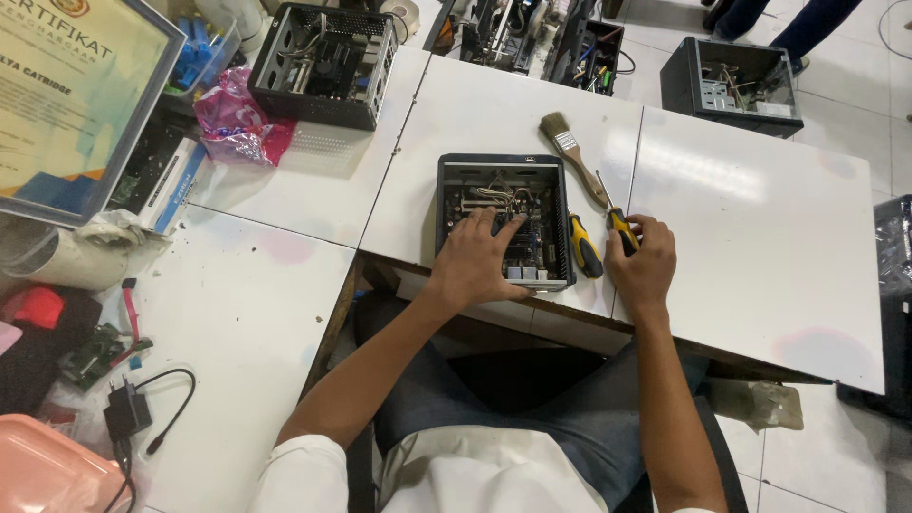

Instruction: The person places a motherboard into a computer case, then uses a brush to clean the interior. They then use a screwdriver to secure the motherboard inside the case.

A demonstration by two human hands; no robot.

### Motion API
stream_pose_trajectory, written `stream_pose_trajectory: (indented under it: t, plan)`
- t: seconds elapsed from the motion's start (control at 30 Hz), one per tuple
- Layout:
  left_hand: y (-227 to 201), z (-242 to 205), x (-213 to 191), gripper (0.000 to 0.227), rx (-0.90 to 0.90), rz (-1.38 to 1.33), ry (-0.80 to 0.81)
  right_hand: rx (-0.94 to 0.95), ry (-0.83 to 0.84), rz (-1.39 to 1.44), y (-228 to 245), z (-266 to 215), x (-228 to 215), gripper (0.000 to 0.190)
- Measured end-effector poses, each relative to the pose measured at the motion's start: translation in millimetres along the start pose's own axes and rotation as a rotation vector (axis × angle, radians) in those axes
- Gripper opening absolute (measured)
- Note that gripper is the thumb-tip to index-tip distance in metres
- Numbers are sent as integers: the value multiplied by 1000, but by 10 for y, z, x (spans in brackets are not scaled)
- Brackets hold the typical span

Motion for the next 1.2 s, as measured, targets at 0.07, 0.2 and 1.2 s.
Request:
stream_pose_trajectory:
  t: [0.07, 0.2, 1.2]
  plan:
    - [-9, 2, -28, 118, -7, -18, 18, 2, 1, 1, -3, 6, 3, 30]
    - [-35, -7, -78, 114, -14, -56, 28, 0, 2, -21, 15, -2, -9, 30]
    - [2403, -274, -132, 13, -301, -265, -657, -216, 75, 40, 578, -539, -42, 60]
Point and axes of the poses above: each hand's wrist, its own z-axis towards the middle knuckle, its own x-axis out of the palm, y = z × x, the point moved 6 cm from there along z, towards the middle knuckle, and after that the axes turned 9 degrees about -z, right-handed, at the moved point
